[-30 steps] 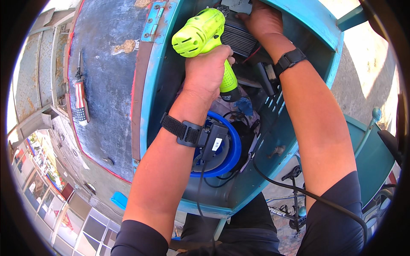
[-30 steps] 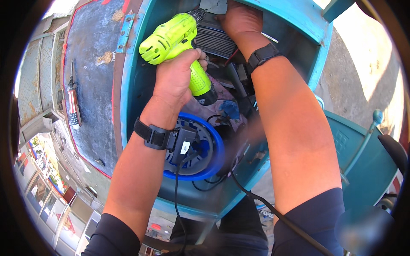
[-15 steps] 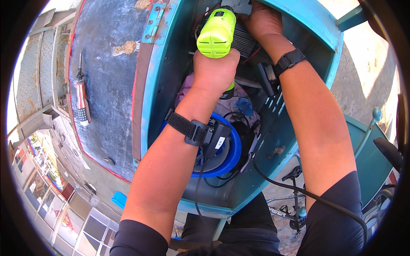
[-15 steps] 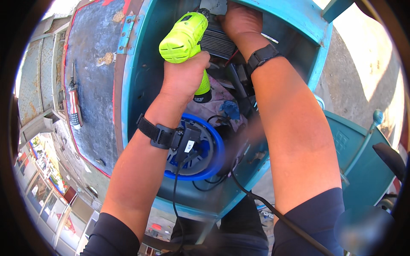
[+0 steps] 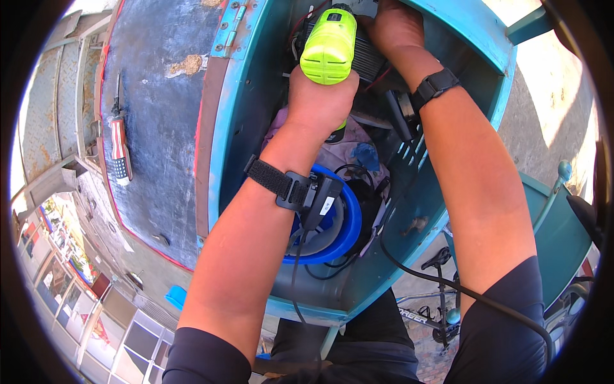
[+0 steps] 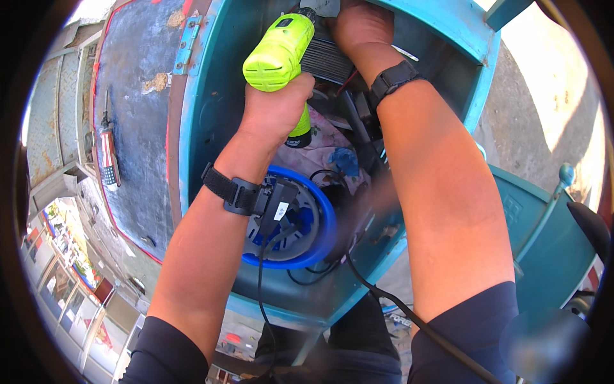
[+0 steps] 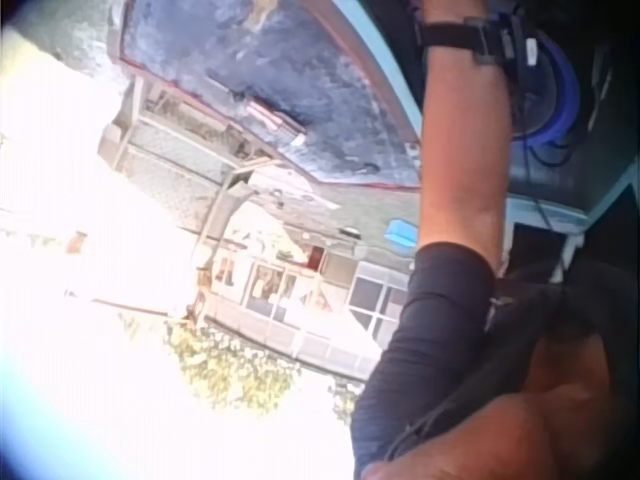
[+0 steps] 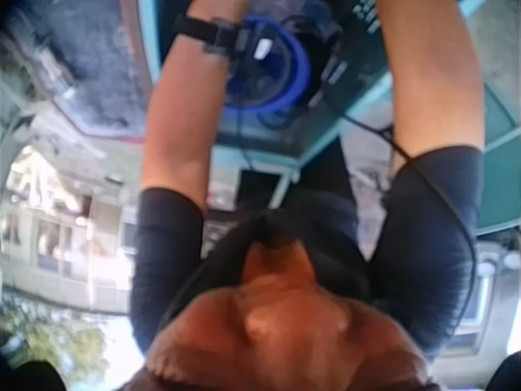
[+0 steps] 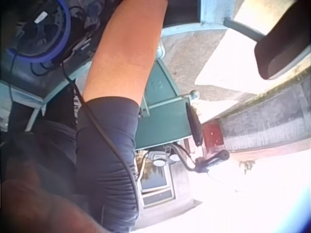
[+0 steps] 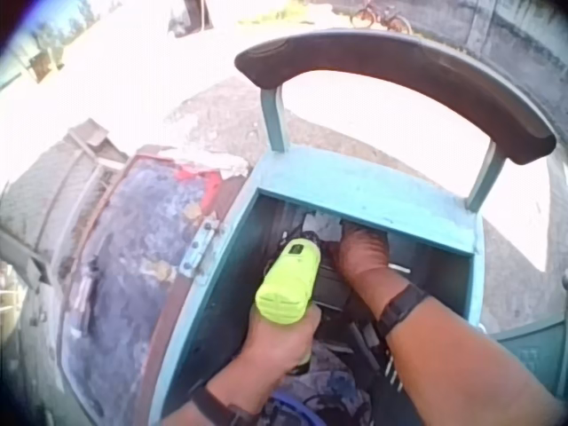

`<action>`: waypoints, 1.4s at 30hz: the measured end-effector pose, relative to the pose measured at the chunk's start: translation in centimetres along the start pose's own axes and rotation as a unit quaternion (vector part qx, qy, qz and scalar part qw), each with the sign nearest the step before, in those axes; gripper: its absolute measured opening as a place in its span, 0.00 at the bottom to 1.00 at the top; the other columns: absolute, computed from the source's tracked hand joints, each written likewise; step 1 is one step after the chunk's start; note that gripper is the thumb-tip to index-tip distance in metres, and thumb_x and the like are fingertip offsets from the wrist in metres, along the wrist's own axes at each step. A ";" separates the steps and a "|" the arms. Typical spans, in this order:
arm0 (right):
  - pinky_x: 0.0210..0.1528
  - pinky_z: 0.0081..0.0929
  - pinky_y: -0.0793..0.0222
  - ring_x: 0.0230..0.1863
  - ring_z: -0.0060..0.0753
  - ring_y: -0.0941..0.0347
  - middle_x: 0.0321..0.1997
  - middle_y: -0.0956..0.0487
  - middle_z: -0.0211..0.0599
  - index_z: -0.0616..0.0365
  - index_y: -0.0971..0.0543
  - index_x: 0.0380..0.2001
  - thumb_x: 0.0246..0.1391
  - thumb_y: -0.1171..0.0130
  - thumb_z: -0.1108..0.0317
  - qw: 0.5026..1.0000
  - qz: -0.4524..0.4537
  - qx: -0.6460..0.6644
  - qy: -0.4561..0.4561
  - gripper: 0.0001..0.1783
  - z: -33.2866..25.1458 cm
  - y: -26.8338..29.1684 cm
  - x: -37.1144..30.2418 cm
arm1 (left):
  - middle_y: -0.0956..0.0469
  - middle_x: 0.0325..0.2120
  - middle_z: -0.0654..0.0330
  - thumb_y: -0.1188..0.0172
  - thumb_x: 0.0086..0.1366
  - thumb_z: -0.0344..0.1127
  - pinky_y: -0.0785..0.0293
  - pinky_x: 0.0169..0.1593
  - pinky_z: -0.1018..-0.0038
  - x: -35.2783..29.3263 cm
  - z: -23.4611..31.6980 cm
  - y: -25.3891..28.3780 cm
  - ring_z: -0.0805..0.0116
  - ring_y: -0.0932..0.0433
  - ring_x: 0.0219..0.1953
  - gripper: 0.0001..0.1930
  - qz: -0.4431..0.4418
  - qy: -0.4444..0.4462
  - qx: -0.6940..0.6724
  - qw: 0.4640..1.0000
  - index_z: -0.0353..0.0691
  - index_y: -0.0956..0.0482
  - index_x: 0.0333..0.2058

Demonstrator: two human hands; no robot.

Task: The person is repairing an electrical component inside a teal storage compartment. They use a screwdriver to adjust a white plastic part and a power drill to secure it in place.

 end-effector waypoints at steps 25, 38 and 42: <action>0.55 0.49 0.25 0.51 0.56 0.18 0.50 0.18 0.58 0.57 0.26 0.60 0.58 0.41 0.36 0.997 0.059 0.010 0.056 0.40 1.0 -0.7 -0.2 | 0.19 0.25 0.58 0.37 0.56 0.25 0.25 0.33 0.69 0.2 0.4 -0.3 0.66 0.19 0.27 0.09 0.003 0.028 -0.097 0.995 0.31 0.19 0.36; 0.63 0.45 0.29 0.59 0.55 0.22 0.59 0.20 0.56 0.57 0.29 0.65 0.55 0.37 0.39 0.999 -0.006 0.030 -0.010 0.42 0.5 0.1 -0.1 | 0.19 0.28 0.59 0.37 0.59 0.23 0.25 0.35 0.71 -3.4 0.9 1.1 0.70 0.20 0.30 0.14 -0.009 0.038 -0.117 0.992 0.32 0.21 0.45; 0.66 0.44 0.32 0.63 0.54 0.25 0.62 0.22 0.55 0.57 0.30 0.66 0.55 0.37 0.39 0.999 0.029 0.031 0.006 0.43 0.2 1.0 -0.7 | 0.19 0.30 0.59 0.37 0.60 0.23 0.24 0.36 0.70 -5.5 0.9 2.5 0.69 0.19 0.31 0.16 -0.009 0.059 -0.118 0.991 0.33 0.22 0.47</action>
Point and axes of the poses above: each hand's wrist, its own x-axis towards the middle knuckle, its own y-axis out of the back of the hand, z = x × y, the point moved 2 cm from there along x, towards the middle knuckle
